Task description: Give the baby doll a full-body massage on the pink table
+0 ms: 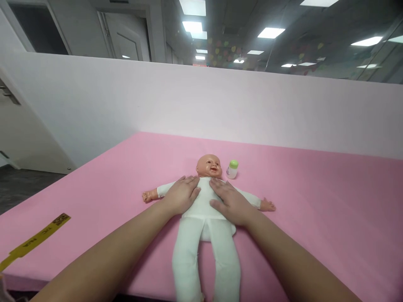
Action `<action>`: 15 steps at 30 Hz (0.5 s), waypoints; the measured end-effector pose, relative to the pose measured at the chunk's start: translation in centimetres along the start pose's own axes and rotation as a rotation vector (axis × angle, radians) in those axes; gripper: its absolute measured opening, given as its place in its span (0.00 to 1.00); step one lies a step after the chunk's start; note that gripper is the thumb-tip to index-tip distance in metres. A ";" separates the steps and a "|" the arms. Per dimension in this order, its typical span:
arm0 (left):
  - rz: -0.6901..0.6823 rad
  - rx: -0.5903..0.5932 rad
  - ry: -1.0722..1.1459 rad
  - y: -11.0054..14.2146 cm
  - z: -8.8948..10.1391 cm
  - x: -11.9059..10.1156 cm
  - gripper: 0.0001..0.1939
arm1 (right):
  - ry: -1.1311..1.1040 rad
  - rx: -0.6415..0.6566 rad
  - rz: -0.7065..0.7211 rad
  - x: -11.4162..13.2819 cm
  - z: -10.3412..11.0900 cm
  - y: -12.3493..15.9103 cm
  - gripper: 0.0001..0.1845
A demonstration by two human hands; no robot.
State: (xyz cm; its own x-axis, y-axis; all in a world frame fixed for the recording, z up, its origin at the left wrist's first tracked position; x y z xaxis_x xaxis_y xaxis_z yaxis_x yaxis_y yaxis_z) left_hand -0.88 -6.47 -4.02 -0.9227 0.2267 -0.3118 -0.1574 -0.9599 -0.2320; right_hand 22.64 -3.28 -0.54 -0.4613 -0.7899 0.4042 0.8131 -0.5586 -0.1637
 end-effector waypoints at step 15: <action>0.005 -0.034 0.083 0.2 1.1 0.3 0.32 | -0.114 -0.091 -0.309 -1.8 1.9 1.6 0.27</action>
State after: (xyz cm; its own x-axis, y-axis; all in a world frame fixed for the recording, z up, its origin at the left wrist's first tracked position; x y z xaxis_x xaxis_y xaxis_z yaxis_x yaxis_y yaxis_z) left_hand -1.61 -6.80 -3.21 -0.8908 0.2359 -0.3884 -0.1393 -0.9553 -0.2608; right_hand 25.50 -2.26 0.17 -0.6342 -0.5490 0.5444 0.6034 -0.7917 -0.0955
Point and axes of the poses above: each hand's wrist, its own y-axis away from the middle knuckle, its own z-axis out of the back of the hand, x = y × z, the point moved 2 cm from there along -y, towards the middle knuckle, and after that the axes turned 4 degrees about z, right-handed, at the moved point
